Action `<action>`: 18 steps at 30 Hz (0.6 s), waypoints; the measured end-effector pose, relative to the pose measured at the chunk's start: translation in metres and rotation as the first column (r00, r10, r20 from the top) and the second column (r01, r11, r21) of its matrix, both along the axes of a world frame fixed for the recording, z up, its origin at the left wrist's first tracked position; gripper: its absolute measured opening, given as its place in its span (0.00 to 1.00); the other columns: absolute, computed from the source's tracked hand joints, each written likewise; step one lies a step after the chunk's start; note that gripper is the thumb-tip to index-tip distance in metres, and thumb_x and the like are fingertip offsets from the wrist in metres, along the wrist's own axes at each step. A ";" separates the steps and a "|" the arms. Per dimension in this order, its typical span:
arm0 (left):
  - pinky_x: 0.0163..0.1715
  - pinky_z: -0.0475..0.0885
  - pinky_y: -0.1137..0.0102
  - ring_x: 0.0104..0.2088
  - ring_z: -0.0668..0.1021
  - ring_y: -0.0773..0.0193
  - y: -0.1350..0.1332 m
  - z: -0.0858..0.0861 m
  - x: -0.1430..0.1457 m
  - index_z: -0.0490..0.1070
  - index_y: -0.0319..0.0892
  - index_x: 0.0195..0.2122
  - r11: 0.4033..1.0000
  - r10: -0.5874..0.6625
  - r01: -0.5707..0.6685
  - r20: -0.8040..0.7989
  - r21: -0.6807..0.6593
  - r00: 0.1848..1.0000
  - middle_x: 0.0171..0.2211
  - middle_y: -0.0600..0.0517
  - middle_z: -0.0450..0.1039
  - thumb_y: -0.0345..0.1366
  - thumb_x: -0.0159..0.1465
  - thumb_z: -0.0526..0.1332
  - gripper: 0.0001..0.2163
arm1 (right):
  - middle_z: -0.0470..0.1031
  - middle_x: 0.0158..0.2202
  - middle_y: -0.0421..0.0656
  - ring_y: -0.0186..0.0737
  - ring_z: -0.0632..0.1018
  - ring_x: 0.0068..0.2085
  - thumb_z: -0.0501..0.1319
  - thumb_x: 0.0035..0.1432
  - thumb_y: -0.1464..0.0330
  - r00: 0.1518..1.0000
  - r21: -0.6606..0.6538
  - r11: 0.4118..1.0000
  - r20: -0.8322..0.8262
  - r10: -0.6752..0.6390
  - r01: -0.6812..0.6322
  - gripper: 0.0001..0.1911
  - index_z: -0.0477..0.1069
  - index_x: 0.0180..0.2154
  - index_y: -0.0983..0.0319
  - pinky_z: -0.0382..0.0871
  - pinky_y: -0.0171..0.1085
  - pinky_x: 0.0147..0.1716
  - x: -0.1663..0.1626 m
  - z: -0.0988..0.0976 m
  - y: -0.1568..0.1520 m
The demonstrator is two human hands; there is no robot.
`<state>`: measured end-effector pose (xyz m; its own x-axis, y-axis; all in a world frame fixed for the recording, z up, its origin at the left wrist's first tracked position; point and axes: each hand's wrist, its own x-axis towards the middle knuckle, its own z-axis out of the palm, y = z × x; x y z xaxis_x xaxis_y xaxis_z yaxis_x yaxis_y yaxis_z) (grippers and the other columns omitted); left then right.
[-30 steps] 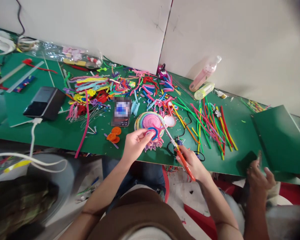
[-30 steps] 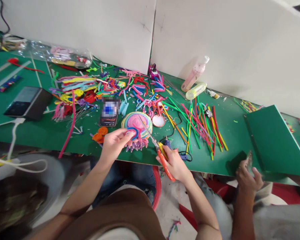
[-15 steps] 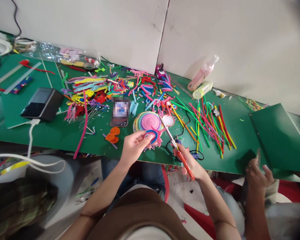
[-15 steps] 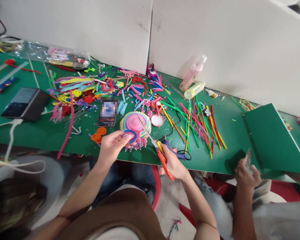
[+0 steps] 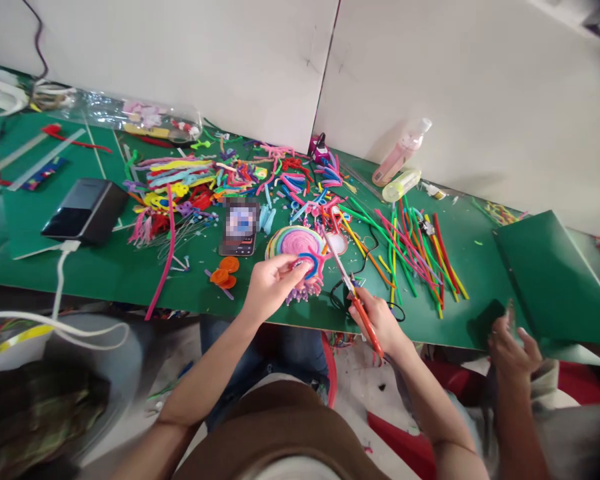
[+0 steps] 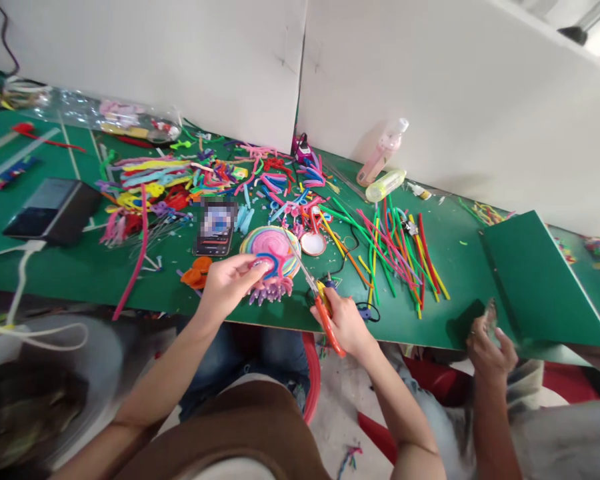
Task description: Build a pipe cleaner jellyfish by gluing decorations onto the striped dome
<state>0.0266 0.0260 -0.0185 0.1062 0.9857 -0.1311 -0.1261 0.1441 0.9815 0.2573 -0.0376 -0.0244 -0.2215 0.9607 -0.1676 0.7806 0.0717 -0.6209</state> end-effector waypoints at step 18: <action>0.33 0.75 0.72 0.36 0.80 0.60 0.036 -0.024 -0.025 0.75 0.39 0.39 0.977 0.170 -0.154 -0.104 0.147 0.980 0.35 0.47 0.79 0.44 0.54 0.68 0.16 | 0.77 0.44 0.55 0.49 0.77 0.42 0.58 0.58 0.57 0.848 0.326 0.885 0.308 -0.431 0.332 0.20 0.72 0.45 0.63 0.69 0.41 0.35 0.187 -0.064 0.020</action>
<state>0.0018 0.0616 -0.0420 -0.0641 0.9979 0.0047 -0.0215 -0.0061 0.9997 0.4446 -0.0173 -0.0883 0.1999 0.9752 0.0948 0.9423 -0.1647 -0.2916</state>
